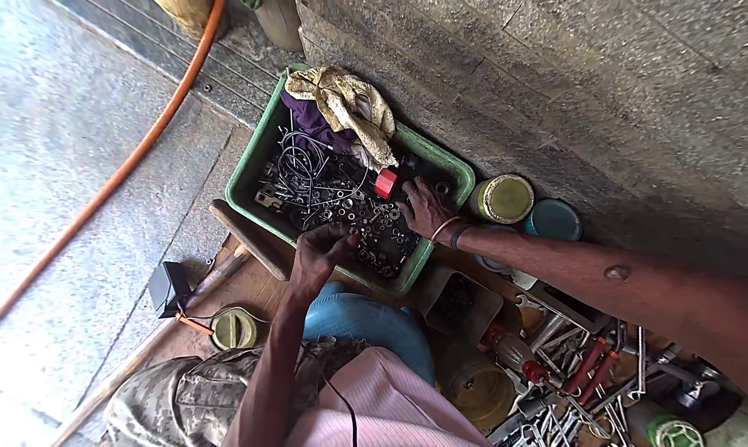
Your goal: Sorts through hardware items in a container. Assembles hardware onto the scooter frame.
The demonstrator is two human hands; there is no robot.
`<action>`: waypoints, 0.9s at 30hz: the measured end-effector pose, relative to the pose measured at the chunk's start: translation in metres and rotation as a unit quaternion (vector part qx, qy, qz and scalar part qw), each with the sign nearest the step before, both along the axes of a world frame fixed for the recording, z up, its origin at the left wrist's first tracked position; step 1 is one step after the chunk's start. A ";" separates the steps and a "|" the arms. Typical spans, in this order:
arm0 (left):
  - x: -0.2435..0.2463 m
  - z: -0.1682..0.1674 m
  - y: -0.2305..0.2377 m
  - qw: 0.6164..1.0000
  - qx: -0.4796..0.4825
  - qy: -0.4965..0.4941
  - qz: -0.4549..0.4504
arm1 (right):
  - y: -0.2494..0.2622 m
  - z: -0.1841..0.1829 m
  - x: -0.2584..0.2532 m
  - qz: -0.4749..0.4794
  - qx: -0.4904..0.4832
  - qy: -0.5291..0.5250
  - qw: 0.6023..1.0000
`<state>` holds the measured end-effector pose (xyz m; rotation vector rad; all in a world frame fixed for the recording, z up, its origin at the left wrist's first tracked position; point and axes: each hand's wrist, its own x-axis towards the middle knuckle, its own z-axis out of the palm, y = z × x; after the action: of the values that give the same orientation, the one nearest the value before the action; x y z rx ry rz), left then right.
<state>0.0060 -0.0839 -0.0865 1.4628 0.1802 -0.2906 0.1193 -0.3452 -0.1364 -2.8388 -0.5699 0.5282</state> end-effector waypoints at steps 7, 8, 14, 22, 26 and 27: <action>-0.035 0.041 0.010 0.972 -0.232 -0.044 0.008 | -0.001 -0.001 0.001 0.005 0.006 -0.003 1.000; -0.038 0.046 0.010 0.964 -0.261 -0.049 0.008 | -0.001 -0.001 0.002 0.006 0.005 -0.003 1.000; -0.063 0.085 0.020 0.930 -0.346 -0.123 -0.002 | -0.007 -0.010 0.002 0.015 0.015 -0.028 0.999; -0.100 0.128 0.045 0.915 -0.349 -0.202 0.004 | -0.009 -0.013 0.005 0.012 0.021 -0.046 0.999; -0.124 0.135 0.054 0.909 -0.350 -0.225 0.031 | -0.014 -0.018 0.009 0.009 0.007 -0.050 0.999; -0.131 0.136 0.056 0.907 -0.352 -0.229 0.038 | -0.016 -0.020 0.010 0.011 0.009 -0.055 0.998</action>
<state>-0.1246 -0.0274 0.0498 0.7652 -0.2347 0.0655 0.1297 -0.3608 -0.1564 -2.8607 -0.6220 0.3691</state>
